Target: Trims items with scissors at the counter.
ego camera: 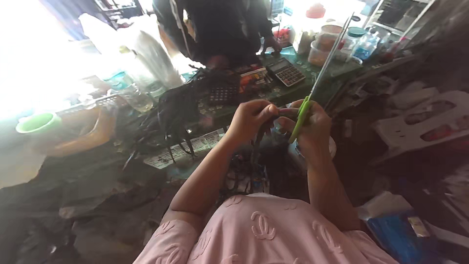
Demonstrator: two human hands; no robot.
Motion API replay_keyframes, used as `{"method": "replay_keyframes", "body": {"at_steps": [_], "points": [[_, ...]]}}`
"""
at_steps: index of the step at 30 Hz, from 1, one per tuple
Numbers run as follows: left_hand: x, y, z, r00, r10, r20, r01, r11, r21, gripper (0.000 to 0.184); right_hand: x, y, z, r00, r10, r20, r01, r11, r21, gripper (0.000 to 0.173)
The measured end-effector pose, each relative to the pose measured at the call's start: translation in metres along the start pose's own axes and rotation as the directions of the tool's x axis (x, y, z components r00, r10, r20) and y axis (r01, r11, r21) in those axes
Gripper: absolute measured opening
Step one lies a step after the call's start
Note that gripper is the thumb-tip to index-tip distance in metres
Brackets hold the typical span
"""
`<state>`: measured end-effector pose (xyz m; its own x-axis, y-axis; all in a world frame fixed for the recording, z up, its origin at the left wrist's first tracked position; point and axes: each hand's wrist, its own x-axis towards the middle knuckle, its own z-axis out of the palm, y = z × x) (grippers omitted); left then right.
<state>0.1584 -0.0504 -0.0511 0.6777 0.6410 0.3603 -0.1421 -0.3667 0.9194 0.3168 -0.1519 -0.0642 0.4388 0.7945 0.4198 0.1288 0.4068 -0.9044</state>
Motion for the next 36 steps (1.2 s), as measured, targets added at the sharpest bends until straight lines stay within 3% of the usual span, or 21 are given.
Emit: {"method": "replay_keyframes", "body": {"at_steps": [2,4,7,11,13,16,20,24,26,30,36], "points": [[-0.004,-0.005,0.006,0.992,-0.048,0.114,0.048,0.999,0.004,0.019,0.0,0.003,-0.004,0.999,-0.005,-0.049,0.002,0.998,-0.058,0.049],[-0.01,-0.01,0.01,0.976,-0.074,0.207,0.077,0.997,-0.007,0.034,-0.001,0.005,-0.011,0.997,-0.025,-0.077,0.019,0.997,-0.076,0.047],[-0.023,-0.015,0.018,0.974,-0.088,0.208,0.093,0.996,-0.013,0.053,-0.001,0.006,-0.023,0.994,-0.04,-0.1,0.034,0.997,-0.066,0.047],[-0.024,-0.024,0.022,0.963,-0.074,0.26,0.1,0.991,-0.088,0.027,-0.007,0.005,-0.038,0.995,-0.077,-0.07,0.068,0.99,-0.124,0.05],[-0.021,-0.028,0.022,0.951,-0.089,0.295,0.115,0.991,-0.071,0.027,-0.012,0.007,-0.045,0.997,-0.073,-0.023,0.068,0.985,-0.155,0.051],[-0.019,-0.034,0.022,0.966,-0.102,0.239,0.116,0.992,-0.047,0.034,-0.024,0.012,-0.057,0.999,0.049,0.02,-0.047,0.991,-0.123,0.055],[-0.018,-0.044,0.019,0.973,-0.156,0.167,0.183,0.971,-0.156,0.04,-0.058,0.043,-0.088,0.98,0.192,0.06,-0.189,0.98,-0.055,0.064],[-0.018,-0.05,0.017,0.96,-0.233,0.155,0.268,0.924,-0.273,0.041,-0.105,0.063,-0.109,0.892,0.423,0.16,-0.416,0.906,-0.076,0.06],[-0.017,-0.052,0.018,0.944,-0.275,0.182,0.32,0.898,-0.303,0.041,-0.121,0.065,-0.111,0.845,0.497,0.199,-0.488,0.868,-0.094,0.066],[-0.015,-0.055,0.021,0.907,-0.328,0.263,0.403,0.857,-0.321,0.04,-0.128,0.067,-0.117,0.823,0.45,0.347,-0.463,0.885,-0.047,0.078],[-0.017,-0.066,0.029,0.872,-0.323,0.368,0.451,0.821,-0.349,0.037,-0.117,0.068,-0.118,0.792,0.415,0.448,-0.471,0.882,0.015,0.068]]}}
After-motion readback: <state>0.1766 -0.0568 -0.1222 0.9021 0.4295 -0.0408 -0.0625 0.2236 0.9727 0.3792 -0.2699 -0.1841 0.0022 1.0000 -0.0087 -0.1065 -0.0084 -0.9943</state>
